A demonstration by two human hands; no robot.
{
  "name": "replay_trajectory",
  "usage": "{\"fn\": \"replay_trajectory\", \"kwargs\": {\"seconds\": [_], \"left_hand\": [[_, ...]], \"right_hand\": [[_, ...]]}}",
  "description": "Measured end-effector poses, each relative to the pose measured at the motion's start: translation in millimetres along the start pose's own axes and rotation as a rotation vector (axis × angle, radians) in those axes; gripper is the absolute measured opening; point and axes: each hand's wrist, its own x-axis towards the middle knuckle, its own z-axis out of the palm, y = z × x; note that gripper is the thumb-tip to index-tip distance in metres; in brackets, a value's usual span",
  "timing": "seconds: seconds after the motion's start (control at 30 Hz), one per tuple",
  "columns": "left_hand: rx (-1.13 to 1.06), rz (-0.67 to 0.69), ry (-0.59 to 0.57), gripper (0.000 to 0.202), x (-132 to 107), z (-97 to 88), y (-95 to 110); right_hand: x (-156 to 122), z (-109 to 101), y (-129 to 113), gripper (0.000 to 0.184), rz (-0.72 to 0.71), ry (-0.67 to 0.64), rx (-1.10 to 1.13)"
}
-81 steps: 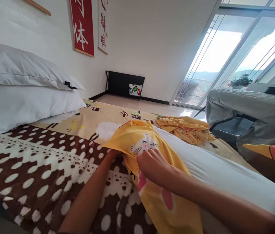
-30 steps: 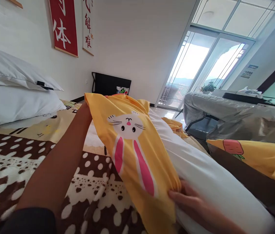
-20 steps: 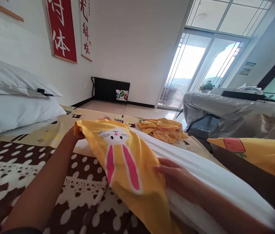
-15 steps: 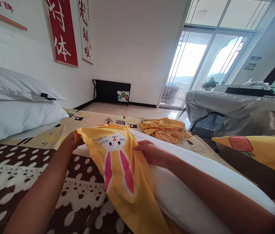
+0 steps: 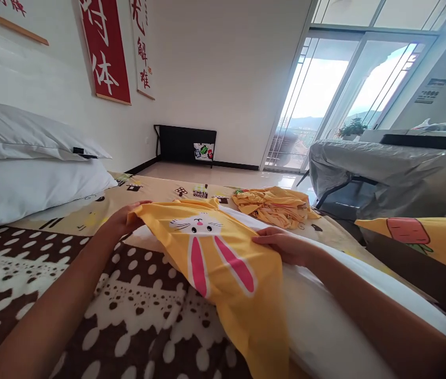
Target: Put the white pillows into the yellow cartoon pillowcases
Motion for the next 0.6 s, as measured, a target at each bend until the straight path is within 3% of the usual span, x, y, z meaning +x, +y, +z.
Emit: {"fn": "replay_trajectory", "kwargs": {"seconds": [0.1,0.2,0.23,0.27,0.37,0.4,0.47,0.6], "left_hand": [[-0.04,0.048,0.067,0.015,-19.9,-12.7,-12.2],[-0.063,0.041,0.247,0.009,-56.6,-21.5,-30.2],[-0.03,0.002,0.228,0.01,-71.3,-18.2,-37.0],[0.031,-0.054,0.137,0.013,-86.2,-10.9,-44.2],[0.285,-0.241,-0.409,0.031,-124.4,29.6,-67.5],[0.326,-0.257,-0.509,0.036,-132.8,45.8,-75.7],[0.351,-0.251,-0.506,0.043,-142.5,75.8,-92.0],[0.234,-0.137,-0.233,0.044,-149.9,116.1,-118.0]], "right_hand": [[2.0,-0.3,-2.0,0.022,-0.015,0.07,0.028],[6.2,1.3,-6.5,0.02,-0.036,0.097,0.016],[8.0,3.0,-7.8,0.02,-0.048,0.124,0.008],[9.6,5.3,-8.8,0.02,-0.063,0.161,-0.001],[12.1,13.9,-10.1,0.023,-0.086,0.254,-0.041],[11.7,16.4,-9.9,0.024,-0.087,0.254,-0.055],[9.9,19.8,-9.0,0.025,-0.087,0.238,-0.067],[8.2,19.4,-5.5,0.023,-0.096,0.265,-0.043]]}}
